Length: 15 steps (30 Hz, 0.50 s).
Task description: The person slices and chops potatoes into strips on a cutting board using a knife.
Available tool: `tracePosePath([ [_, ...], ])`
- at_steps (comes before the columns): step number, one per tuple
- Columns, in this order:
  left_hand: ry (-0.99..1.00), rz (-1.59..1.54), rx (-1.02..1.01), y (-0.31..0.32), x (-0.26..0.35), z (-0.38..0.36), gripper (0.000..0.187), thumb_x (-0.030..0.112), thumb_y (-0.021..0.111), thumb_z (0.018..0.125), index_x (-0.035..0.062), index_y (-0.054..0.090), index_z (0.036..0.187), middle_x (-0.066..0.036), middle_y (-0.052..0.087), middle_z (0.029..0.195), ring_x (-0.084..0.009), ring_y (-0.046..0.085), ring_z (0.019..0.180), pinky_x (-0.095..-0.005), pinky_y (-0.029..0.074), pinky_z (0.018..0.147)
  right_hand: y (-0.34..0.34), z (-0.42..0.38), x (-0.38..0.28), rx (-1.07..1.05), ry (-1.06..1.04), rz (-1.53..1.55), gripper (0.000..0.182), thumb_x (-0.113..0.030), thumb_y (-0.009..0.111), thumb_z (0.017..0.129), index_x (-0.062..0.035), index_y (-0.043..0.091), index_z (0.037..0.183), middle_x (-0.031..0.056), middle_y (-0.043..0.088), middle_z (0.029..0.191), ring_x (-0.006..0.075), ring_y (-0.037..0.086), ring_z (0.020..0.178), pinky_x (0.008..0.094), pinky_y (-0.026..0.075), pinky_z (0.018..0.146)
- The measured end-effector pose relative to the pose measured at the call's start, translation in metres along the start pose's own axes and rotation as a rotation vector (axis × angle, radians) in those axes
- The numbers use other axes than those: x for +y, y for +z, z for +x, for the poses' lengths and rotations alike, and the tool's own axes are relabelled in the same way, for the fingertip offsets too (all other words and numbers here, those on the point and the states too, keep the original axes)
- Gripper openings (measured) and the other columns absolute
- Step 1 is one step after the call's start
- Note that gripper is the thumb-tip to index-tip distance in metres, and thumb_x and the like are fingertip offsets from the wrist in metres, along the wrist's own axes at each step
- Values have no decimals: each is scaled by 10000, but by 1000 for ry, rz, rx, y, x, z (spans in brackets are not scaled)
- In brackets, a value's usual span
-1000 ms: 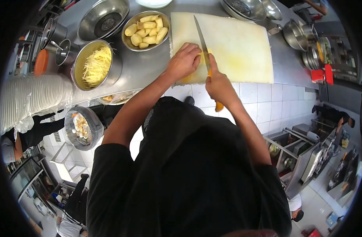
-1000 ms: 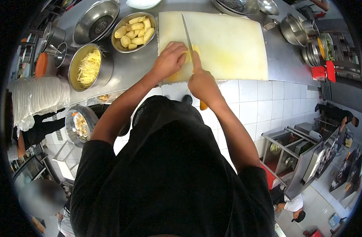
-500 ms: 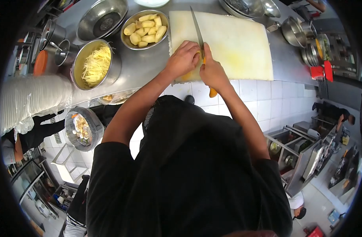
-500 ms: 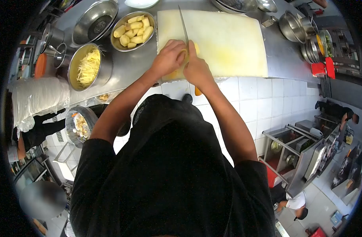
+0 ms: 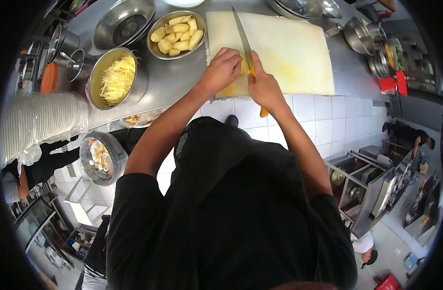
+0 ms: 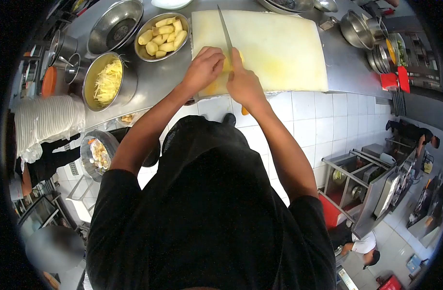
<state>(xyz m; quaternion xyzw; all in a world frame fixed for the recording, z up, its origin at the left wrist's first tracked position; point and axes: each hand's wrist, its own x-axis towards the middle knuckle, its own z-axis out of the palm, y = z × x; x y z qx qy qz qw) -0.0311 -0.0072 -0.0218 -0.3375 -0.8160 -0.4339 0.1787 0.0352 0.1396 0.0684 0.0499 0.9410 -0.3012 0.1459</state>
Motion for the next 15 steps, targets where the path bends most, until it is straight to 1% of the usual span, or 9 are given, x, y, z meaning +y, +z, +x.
tracePosePath([
  [3, 1, 12, -6, 1, 1, 0, 127, 17, 666, 811, -9, 669, 935, -116, 652, 1019, -309, 607, 965, -389, 512, 862, -3, -14, -1, 7, -15, -53, 687, -136, 464, 958, -145, 141, 1563, 309, 656, 826, 484, 636, 790, 530, 489, 768],
  [6, 5, 18, -6, 2, 1, -1, 136, 21, 669, 806, -14, 667, 938, -117, 655, 1028, -311, 609, 967, -392, 513, 868, 11, -10, 7, 2, -11, -3, 698, -130, 473, 952, -149, 137, 1564, 308, 658, 827, 492, 633, 781, 537, 487, 770],
  [9, -7, 5, -22, 0, 1, -1, 139, 23, 665, 808, -8, 668, 943, -117, 656, 1033, -315, 609, 968, -393, 513, 867, 6, 6, 5, 4, -34, -6, 725, -81, 469, 914, -89, 129, 1554, 310, 656, 833, 486, 640, 817, 549, 484, 799],
  [12, -12, 13, -15, 1, 2, 0, 139, 28, 661, 811, -6, 669, 946, -118, 656, 1036, -318, 608, 968, -396, 513, 863, -8, -1, 4, -49, -3, 40, 725, -94, 478, 928, -141, 135, 1565, 320, 649, 808, 496, 630, 773, 536, 486, 761],
  [15, -2, 35, 10, 3, 2, -1, 99, 33, 640, 820, -8, 672, 905, -100, 648, 1000, -283, 603, 967, -376, 515, 867, 8, -7, 11, 35, -93, -1, 730, -89, 474, 920, -142, 137, 1565, 319, 650, 809, 490, 634, 769, 537, 486, 754],
])
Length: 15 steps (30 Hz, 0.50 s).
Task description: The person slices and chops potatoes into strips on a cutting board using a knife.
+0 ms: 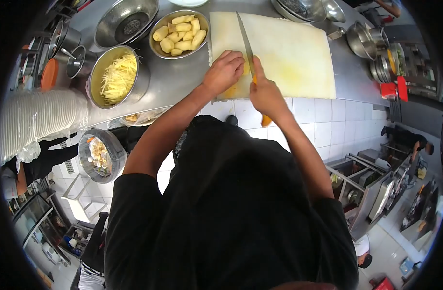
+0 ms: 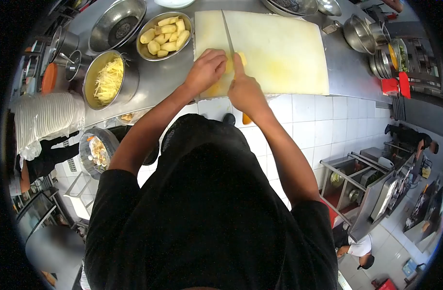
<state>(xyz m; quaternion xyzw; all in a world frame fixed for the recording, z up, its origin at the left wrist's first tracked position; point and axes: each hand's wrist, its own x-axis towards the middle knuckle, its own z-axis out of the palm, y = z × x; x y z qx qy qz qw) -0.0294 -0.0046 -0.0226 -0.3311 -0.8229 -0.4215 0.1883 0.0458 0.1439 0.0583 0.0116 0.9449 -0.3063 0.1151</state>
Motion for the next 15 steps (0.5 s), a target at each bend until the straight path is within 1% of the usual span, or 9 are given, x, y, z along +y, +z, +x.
tracePosePath([
  [1, -2, -11, -12, 0, 1, 0, 103, 33, 642, 820, -7, 674, 909, -99, 649, 1002, -282, 602, 970, -376, 515, 869, 6, 8, -1, -17, 43, 6, 740, -89, 475, 914, -139, 128, 1566, 318, 652, 811, 485, 636, 765, 539, 488, 756],
  [4, -8, -17, -40, -5, 1, -2, 110, 34, 648, 818, -4, 681, 916, -96, 649, 1006, -277, 601, 977, -375, 514, 874, -6, 23, -7, -54, 64, -10, 768, -64, 483, 880, -89, 120, 1557, 326, 657, 867, 497, 635, 839, 539, 487, 808],
  [7, -8, -21, -32, -4, 1, 2, 111, 35, 651, 816, -2, 685, 915, -94, 650, 1009, -275, 601, 979, -375, 514, 875, -21, 13, -12, -137, 104, 12, 774, -64, 484, 875, -91, 119, 1557, 320, 660, 871, 494, 635, 834, 536, 491, 802],
  [10, -13, -21, -24, -2, 2, 0, 108, 34, 651, 818, -2, 686, 914, -94, 651, 1012, -275, 602, 978, -373, 516, 875, 0, 16, 0, -26, 12, -19, 748, -94, 462, 919, -152, 100, 1570, 301, 659, 797, 446, 650, 698, 513, 517, 695],
  [13, -8, -11, -41, -4, -1, 0, 103, 34, 650, 820, -1, 686, 911, -93, 651, 1010, -274, 603, 980, -372, 517, 874, 7, 50, 15, 63, -69, -88, 738, -94, 451, 922, -151, 106, 1573, 268, 663, 763, 372, 650, 590, 466, 530, 633],
  [15, -23, -22, -51, -2, 0, 1, 97, 35, 650, 822, -1, 686, 905, -93, 650, 1008, -273, 604, 981, -372, 519, 873, -3, 46, 14, -33, 20, 15, 731, -92, 449, 921, -145, 120, 1572, 245, 657, 737, 329, 637, 546, 437, 533, 614],
])
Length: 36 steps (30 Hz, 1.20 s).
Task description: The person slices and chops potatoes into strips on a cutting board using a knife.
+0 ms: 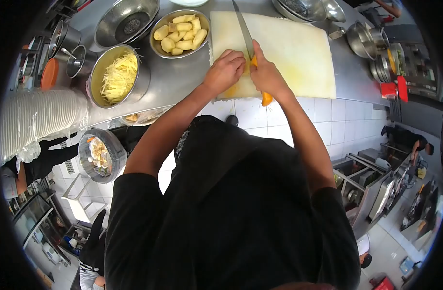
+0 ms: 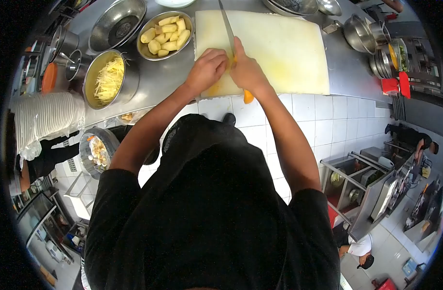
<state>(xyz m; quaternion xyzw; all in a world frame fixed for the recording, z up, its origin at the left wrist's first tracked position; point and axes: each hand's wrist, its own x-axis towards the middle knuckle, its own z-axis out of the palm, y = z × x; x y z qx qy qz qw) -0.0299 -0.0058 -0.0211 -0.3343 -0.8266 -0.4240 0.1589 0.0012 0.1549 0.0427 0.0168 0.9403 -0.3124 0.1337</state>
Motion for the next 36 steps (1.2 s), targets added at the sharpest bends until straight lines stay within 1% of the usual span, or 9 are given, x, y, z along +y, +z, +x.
tracePosePath([
  [4, 2, -6, 41, -2, 3, 0, 100, 42, 648, 828, -1, 676, 914, -93, 645, 1008, -275, 603, 982, -375, 517, 878, -34, -38, -39, -166, 169, 83, 724, -93, 453, 919, -138, 141, 1571, 228, 642, 720, 276, 616, 506, 398, 537, 594],
  [10, -49, 3, 60, 0, 3, -2, 116, 54, 653, 830, -9, 662, 928, -94, 636, 1015, -280, 599, 985, -376, 513, 881, -18, -74, -24, -48, 21, -57, 751, -77, 465, 912, -144, 112, 1571, 300, 649, 776, 438, 647, 670, 491, 517, 700],
  [13, -44, 1, 65, 0, 4, -1, 109, 52, 655, 826, -11, 665, 915, -95, 634, 1012, -281, 598, 983, -375, 513, 875, -10, -61, -24, -75, 59, -8, 750, -62, 478, 899, -88, 111, 1553, 314, 651, 819, 491, 632, 797, 550, 485, 760],
  [19, -28, -11, 73, 1, 3, -1, 104, 34, 668, 811, -13, 668, 904, -104, 638, 1000, -293, 601, 964, -381, 512, 859, 1, -8, -8, -4, 5, -7, 762, -80, 481, 898, -128, 107, 1561, 306, 658, 835, 481, 637, 788, 544, 489, 746],
  [25, -79, -53, 113, -1, -3, 2, 108, 47, 690, 820, -3, 691, 916, -120, 653, 968, -315, 614, 947, -401, 507, 843, -13, -17, -11, -70, 61, 0, 789, -77, 476, 876, -146, 102, 1567, 301, 657, 833, 465, 642, 803, 531, 489, 763],
  [28, -180, -31, 153, 1, -9, 13, 90, 80, 695, 827, 19, 717, 889, -114, 656, 927, -311, 617, 930, -409, 503, 838, -13, -26, -3, -81, 60, 27, 769, -97, 444, 904, -190, 85, 1577, 241, 661, 733, 351, 644, 575, 456, 531, 637],
  [31, -179, 70, 103, 6, -27, 34, 90, 111, 696, 825, 38, 732, 865, -104, 650, 897, -306, 610, 909, -410, 498, 826, -6, -31, -3, -51, 53, 30, 767, -95, 445, 902, -188, 93, 1577, 217, 654, 695, 317, 623, 516, 444, 534, 601],
  [34, -147, 129, 42, 10, -35, 42, 90, 125, 696, 817, 54, 740, 849, -88, 638, 891, -297, 594, 897, -402, 493, 818, 1, -30, -1, -39, 55, 22, 764, -94, 446, 900, -187, 102, 1576, 230, 659, 722, 321, 619, 515, 444, 532, 595],
  [36, -114, 170, 11, 13, -35, 41, 85, 125, 697, 807, 62, 742, 841, -79, 632, 893, -289, 583, 898, -396, 491, 818, 11, -20, 10, 64, -62, -41, 756, -94, 439, 900, -184, 112, 1576, 226, 660, 727, 311, 620, 518, 437, 532, 581],
])
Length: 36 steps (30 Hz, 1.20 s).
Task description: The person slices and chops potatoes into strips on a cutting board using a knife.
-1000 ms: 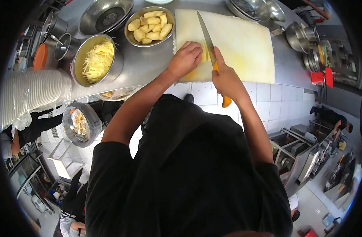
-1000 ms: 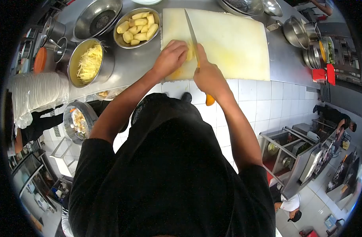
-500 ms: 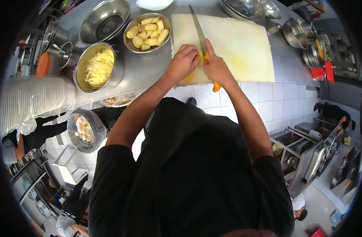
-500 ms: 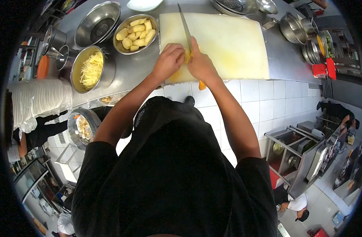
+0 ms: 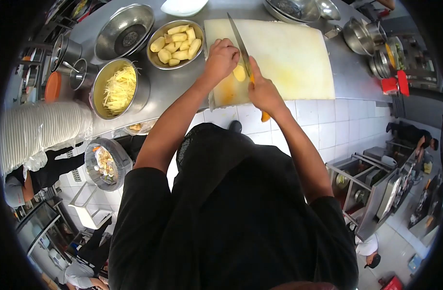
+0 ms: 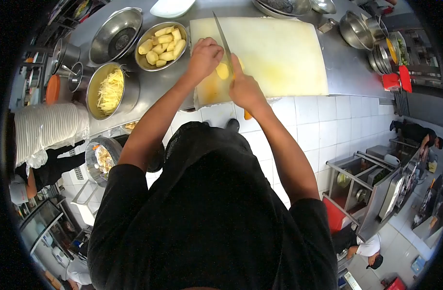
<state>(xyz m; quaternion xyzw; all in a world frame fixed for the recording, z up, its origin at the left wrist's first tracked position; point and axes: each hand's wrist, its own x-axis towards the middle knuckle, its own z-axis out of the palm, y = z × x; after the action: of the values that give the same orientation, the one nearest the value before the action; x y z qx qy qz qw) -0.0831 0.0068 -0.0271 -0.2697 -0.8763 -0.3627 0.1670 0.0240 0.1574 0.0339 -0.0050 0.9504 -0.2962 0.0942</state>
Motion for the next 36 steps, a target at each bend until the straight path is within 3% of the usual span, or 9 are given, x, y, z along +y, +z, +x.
tracePosePath([
  [1, -8, -11, -4, 2, 1, -3, 82, 122, 697, 805, 64, 742, 841, -75, 630, 895, -287, 578, 900, -395, 488, 820, 2, 4, 3, 47, -53, -32, 752, -95, 436, 900, -182, 117, 1575, 223, 660, 730, 307, 621, 520, 434, 532, 574],
  [4, -15, -26, -7, -2, -1, 0, 79, 115, 697, 798, 72, 744, 845, -68, 624, 899, -284, 568, 902, -395, 482, 824, -18, 39, -9, -160, 110, 214, 748, -101, 432, 900, -181, 123, 1576, 223, 674, 809, 285, 635, 545, 420, 535, 560],
  [8, -33, -57, -10, -2, -2, -1, 85, 111, 695, 798, 83, 745, 861, -68, 618, 900, -286, 563, 903, -399, 479, 822, -49, 44, -33, -252, 193, 231, 742, -106, 427, 911, -174, 112, 1579, 225, 675, 992, 255, 621, 514, 401, 539, 549],
  [17, -67, -73, -10, -6, 4, -3, 87, 108, 688, 799, 86, 746, 861, -65, 614, 899, -281, 561, 921, -388, 480, 833, -16, 44, -20, -171, 153, 154, 739, -90, 424, 919, -164, 103, 1581, 228, 684, 958, 258, 628, 517, 396, 538, 568],
  [24, -27, -65, -7, -2, -5, 0, 95, 96, 696, 787, 76, 750, 863, -64, 628, 924, -281, 569, 903, -384, 488, 831, -40, 57, -33, -211, 155, 192, 788, -64, 420, 856, -139, 111, 1577, 201, 679, 847, 260, 620, 517, 406, 535, 556],
  [27, -73, -187, 136, -7, -3, -5, 109, 95, 696, 794, 59, 736, 889, -71, 642, 954, -281, 583, 930, -386, 495, 836, -55, 32, -40, -237, 168, 148, 791, -58, 414, 843, -119, 118, 1574, 191, 670, 790, 259, 616, 512, 404, 537, 560],
  [30, 40, -182, 31, -35, 19, -30, 119, 92, 687, 807, 41, 719, 910, -78, 645, 975, -275, 590, 966, -384, 499, 853, -54, -8, -46, -238, 180, 83, 759, -58, 409, 865, -102, 130, 1569, 184, 653, 735, 260, 612, 508, 405, 536, 567],
  [35, 97, -178, 2, -29, 32, -44, 112, 72, 681, 836, 15, 695, 931, -91, 648, 1002, -289, 601, 971, -383, 507, 851, -35, -55, -40, -173, 152, 61, 709, -61, 425, 912, -90, 145, 1562, 190, 623, 670, 261, 596, 490, 420, 517, 568],
  [36, 125, -172, -2, -26, 32, -44, 109, 67, 678, 836, 9, 694, 927, -93, 647, 1003, -290, 601, 966, -383, 508, 849, -33, -60, -39, -170, 143, 66, 721, -65, 460, 918, -88, 133, 1560, 232, 627, 680, 351, 623, 549, 466, 513, 612],
])
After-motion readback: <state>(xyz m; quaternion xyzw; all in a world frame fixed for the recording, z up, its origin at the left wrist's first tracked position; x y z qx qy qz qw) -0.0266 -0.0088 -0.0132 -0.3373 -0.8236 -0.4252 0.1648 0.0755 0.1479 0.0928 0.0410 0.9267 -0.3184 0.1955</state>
